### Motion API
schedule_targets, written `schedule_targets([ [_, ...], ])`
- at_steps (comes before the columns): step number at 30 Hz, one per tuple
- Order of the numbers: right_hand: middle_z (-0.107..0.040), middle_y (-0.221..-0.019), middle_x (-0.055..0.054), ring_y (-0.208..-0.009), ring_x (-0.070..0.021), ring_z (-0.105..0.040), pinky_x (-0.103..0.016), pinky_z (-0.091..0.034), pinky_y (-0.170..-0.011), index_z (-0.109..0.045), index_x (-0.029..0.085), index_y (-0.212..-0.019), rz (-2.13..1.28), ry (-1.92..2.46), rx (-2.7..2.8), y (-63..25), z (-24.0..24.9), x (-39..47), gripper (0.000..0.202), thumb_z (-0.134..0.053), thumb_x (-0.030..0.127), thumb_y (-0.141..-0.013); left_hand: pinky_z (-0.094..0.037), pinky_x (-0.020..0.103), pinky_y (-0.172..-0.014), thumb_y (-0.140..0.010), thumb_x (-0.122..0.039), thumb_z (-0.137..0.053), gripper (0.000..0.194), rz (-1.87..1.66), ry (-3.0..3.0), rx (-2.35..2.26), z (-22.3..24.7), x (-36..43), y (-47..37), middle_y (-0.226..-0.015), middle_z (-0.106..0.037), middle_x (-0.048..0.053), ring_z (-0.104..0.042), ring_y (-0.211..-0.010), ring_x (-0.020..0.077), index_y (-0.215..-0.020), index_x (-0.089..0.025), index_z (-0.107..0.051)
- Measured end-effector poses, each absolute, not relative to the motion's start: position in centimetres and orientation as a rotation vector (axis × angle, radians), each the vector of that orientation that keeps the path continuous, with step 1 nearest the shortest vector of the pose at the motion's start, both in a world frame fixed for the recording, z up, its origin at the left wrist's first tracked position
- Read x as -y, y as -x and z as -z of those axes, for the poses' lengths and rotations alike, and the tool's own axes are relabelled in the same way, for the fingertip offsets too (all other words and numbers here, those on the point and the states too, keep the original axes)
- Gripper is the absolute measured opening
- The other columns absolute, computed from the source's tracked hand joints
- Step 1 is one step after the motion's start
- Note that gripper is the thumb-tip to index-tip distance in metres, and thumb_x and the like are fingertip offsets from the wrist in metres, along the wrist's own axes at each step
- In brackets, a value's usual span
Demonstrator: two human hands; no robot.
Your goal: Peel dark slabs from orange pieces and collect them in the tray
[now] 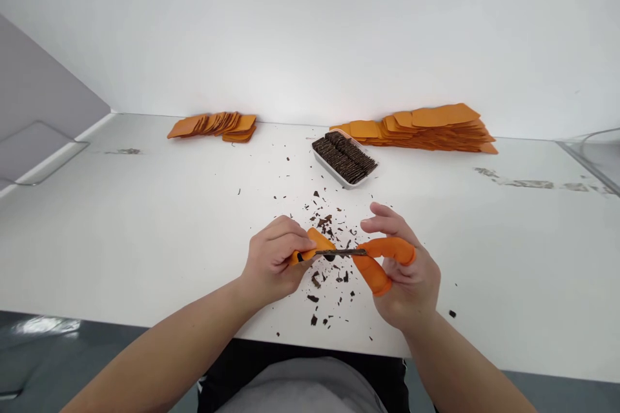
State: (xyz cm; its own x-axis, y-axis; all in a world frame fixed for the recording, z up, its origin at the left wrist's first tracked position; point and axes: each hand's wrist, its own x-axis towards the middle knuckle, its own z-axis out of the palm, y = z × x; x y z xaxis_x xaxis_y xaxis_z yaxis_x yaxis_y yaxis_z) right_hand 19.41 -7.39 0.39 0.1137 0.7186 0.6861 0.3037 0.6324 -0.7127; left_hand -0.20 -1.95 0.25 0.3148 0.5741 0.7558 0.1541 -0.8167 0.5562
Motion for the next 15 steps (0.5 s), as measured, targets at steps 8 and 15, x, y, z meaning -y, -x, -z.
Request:
schedule_targets([
  [8, -0.064, -0.11, -0.004, -0.122, -0.034, -0.052, -0.062, -0.042, -0.104, -0.064, 0.025, -0.089, -0.319, 0.992, 1.492, -19.63, -0.4, 7.33, 0.018, -0.07, 0.011, -0.08, -0.049, 0.026, -0.056, -0.084, -0.021, -0.066, 0.012, -1.31, -2.094, -0.648, -0.17, 1.91, 0.33, -0.068, -0.064, 0.005, -0.058, -0.062, 0.0144, -0.073, -0.017, -0.062],
  [15, -0.064, -0.111, -0.004, -0.122, -0.0333, -0.054, -0.063, -0.041, -0.105, -0.063, 0.025, -0.089, -0.377, 0.968, 1.465, -19.69, -0.32, 7.25, 0.018, -0.069, 0.01, -0.081, -0.048, 0.026, -0.056, -0.083, -0.023, -0.066, 0.017, -1.187, -1.999, -0.703, -0.38, 2.0, 0.39, -0.068, -0.063, 0.004, -0.058, -0.062, 0.0141, -0.068, -0.016, -0.062],
])
